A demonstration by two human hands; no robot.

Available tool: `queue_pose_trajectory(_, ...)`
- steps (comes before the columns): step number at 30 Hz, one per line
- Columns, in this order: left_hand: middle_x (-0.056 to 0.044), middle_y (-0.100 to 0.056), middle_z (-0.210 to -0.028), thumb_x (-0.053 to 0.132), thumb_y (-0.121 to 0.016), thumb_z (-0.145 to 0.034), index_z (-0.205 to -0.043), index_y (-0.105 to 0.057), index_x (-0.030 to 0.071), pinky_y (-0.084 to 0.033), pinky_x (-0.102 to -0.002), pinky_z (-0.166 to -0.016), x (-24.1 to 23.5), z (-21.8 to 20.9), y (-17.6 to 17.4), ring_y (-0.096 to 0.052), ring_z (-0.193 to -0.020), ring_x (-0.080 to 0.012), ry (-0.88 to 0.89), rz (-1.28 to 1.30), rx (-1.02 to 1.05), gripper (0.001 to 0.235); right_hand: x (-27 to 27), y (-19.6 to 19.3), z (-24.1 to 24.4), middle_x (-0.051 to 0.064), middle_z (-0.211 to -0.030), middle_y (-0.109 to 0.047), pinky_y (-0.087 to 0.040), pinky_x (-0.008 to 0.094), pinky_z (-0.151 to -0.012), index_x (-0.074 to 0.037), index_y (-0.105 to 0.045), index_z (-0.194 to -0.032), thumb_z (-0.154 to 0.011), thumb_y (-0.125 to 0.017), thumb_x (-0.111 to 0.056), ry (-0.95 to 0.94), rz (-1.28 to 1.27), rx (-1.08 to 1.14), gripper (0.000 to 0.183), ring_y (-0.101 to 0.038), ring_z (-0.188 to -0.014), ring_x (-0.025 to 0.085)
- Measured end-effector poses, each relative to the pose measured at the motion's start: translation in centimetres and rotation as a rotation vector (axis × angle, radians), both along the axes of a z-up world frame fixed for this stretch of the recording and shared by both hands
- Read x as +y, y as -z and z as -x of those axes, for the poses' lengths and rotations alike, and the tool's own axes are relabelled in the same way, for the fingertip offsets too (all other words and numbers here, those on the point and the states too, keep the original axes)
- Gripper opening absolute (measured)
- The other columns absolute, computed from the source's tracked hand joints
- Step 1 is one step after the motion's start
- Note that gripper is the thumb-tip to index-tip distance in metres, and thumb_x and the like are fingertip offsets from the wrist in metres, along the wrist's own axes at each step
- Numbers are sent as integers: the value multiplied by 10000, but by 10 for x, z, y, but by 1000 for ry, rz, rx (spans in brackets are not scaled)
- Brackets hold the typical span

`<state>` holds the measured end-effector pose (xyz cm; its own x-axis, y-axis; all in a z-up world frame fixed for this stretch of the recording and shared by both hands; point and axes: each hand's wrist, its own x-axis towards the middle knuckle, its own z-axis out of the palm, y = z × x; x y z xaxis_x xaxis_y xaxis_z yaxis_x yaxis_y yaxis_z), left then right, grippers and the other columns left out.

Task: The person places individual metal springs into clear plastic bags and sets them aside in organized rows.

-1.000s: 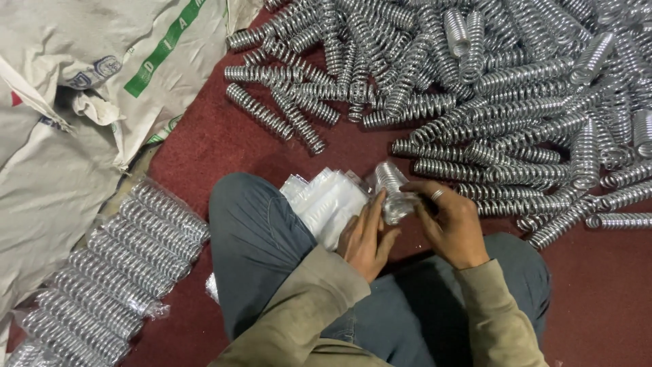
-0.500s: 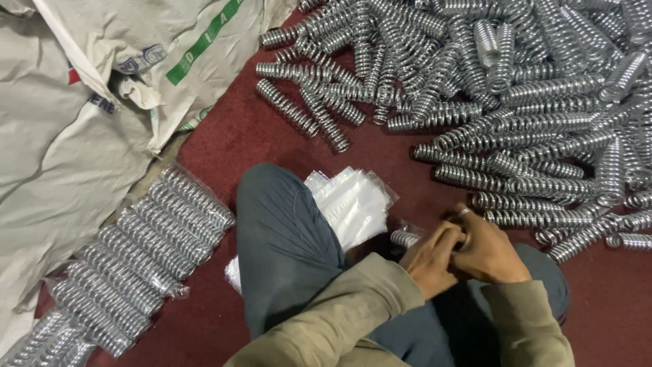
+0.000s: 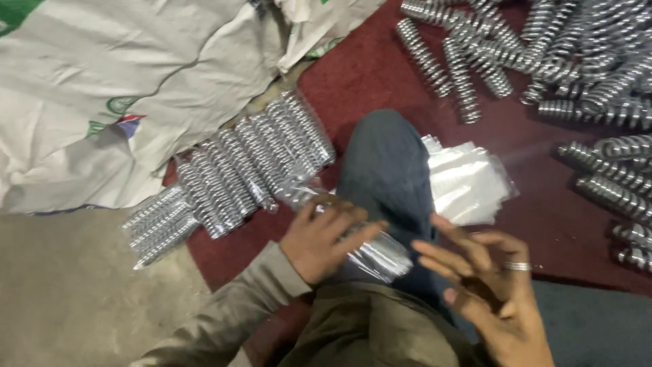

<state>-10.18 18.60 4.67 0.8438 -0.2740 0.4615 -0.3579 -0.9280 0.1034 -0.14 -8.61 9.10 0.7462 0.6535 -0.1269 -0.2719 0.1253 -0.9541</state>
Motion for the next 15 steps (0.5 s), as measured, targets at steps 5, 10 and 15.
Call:
queue_pose_trajectory(5,-93,-567,-1410,49,-632,-729,-1488,-506,186,-331,-599,-1117,97,142,98,-517,-1304,-303,-616,133,466,782,-35,23,-19,334,-1617,-429,-559,559,-1034,-115,-357,-1359,-757,-507,206,104,-23,-138,699,-665,-1207,523)
queue_pose_trajectory(10,-104,-587,-1435,224,-694,-847,-1489,-524,223,-395,-576,-1094,161,271,166,-530,-1302,-370,-1179,42,538,664,-118,89,-33,284,-1536,-535,-484,462,-1096,19,-415,-1427,-1102,-489,91,433,618,-282,341,-590,-1260,391)
queue_pose_trajectory(15,-116,-565,-1319,-82,-658,-773,-1523,-511,276,-517,-496,-914,170,286,162,-587,-1094,-345,-1186,-107,467,844,-287,294,-59,158,-1477,-589,-362,366,-1246,-16,-578,-1443,-1211,-497,-116,419,786,-427,266,-531,-1361,237)
